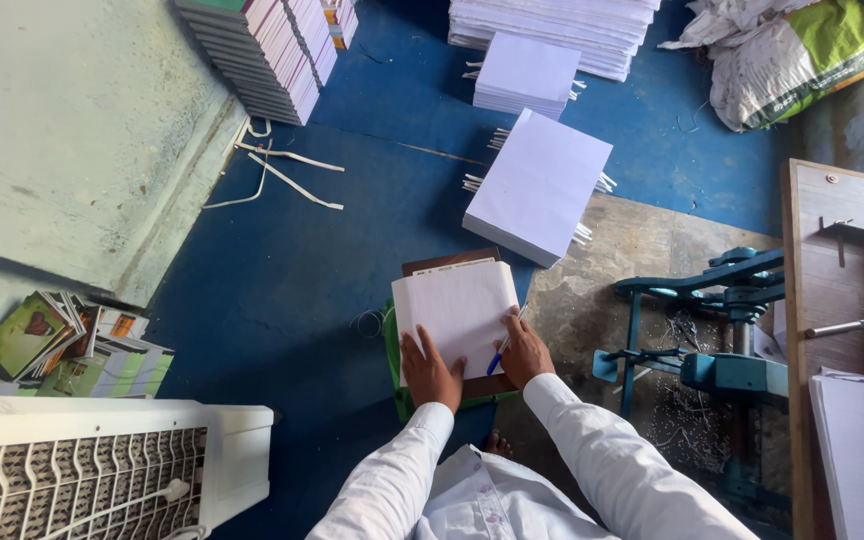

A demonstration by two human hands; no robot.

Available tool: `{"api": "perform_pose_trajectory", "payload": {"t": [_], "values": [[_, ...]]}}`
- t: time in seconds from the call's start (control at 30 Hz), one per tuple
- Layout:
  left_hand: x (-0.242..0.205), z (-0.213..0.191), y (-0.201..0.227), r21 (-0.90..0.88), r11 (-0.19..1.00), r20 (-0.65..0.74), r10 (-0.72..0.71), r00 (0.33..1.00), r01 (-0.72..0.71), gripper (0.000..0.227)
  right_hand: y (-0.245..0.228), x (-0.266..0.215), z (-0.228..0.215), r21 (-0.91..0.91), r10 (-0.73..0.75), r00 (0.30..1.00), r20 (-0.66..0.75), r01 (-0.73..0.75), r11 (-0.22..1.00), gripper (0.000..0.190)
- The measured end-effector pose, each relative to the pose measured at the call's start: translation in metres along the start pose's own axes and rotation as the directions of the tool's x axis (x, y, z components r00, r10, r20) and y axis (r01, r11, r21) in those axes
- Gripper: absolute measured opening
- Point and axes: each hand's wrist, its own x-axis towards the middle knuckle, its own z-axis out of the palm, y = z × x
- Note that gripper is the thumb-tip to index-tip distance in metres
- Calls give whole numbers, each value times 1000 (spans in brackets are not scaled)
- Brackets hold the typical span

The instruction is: The person stacks notebooks, places a sheet of paper on top, writes on it with a pen, and ties the stack with a string. The person handles notebooks, paper, a pen, and string during the process.

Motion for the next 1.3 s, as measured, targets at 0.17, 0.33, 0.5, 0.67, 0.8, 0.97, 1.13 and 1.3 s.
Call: {"api": "perform_pose_trajectory", "payload": {"t": [0.17,0.33,0.5,0.67,0.8,0.97,1.13,1.3], "values": [[-5,6,-18,49,999,-16,24,1000,-23,99,1,4,4,-25,-14,1000,-3,14,1000,46],[-7,22,-44,-111,993,32,36,999,-32,94,11,9,11,-51,-29,1000,1,29,998,46],[-2,42,-76,-445,895,110,76,991,-19,86,11,9,17,-41,-33,999,-4,33,999,44],[-5,55,-99,-266,964,96,59,994,-32,67,13,8,19,-27,-61,997,-36,60,998,48],[-1,32,-88,-206,979,62,9,998,4,83,17,6,21,-26,-62,997,-34,62,998,44],[15,-12,-47,-127,979,-330,111,937,-161,88,14,11,21,-66,-80,996,-41,77,995,46],[43,-12,-18,-231,953,-200,150,968,-195,66,7,9,16,-75,15,999,33,-12,997,49],[58,8,-18,-308,951,-71,-33,997,10,60,2,6,9,-86,4,1000,28,-2,996,42]]}}
